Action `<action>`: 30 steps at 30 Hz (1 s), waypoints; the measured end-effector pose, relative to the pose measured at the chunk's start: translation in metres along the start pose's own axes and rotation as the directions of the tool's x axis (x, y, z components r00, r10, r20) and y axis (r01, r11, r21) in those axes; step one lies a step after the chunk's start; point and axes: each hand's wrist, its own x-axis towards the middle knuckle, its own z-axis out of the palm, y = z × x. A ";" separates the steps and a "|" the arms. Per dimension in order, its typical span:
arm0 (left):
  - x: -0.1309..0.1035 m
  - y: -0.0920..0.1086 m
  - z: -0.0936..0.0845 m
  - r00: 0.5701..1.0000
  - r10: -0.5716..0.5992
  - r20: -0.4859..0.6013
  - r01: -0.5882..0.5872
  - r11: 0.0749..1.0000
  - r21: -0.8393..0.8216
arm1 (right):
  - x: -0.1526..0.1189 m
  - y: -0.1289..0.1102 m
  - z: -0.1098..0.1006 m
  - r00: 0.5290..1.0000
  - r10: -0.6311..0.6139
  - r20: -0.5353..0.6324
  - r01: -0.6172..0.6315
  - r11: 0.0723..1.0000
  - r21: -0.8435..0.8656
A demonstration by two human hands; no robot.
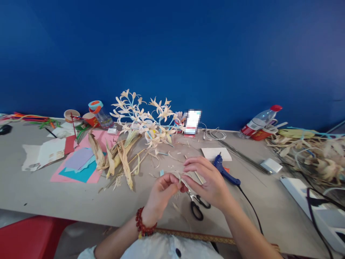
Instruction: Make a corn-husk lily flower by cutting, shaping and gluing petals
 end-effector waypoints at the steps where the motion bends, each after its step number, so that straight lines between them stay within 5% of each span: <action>1: 0.000 0.000 0.000 1.000 0.004 -0.004 -0.004 1.000 -0.002 | -0.002 0.000 0.001 0.999 0.007 -0.037 -0.007 1.000 0.005; 6: 0.001 0.000 0.000 0.999 0.035 -0.030 -0.036 0.999 -0.034 | -0.018 -0.009 0.009 0.956 0.050 -0.290 -0.058 0.998 -0.019; 15: 0.003 -0.006 0.000 0.993 0.106 -0.053 -0.108 0.994 -0.032 | -0.030 -0.026 0.035 0.934 0.197 -0.298 -0.173 0.979 0.104; 30: 0.001 -0.008 -0.001 0.986 0.137 -0.094 -0.136 0.990 0.023 | -0.028 -0.030 0.041 0.934 0.174 -0.312 -0.169 0.985 0.044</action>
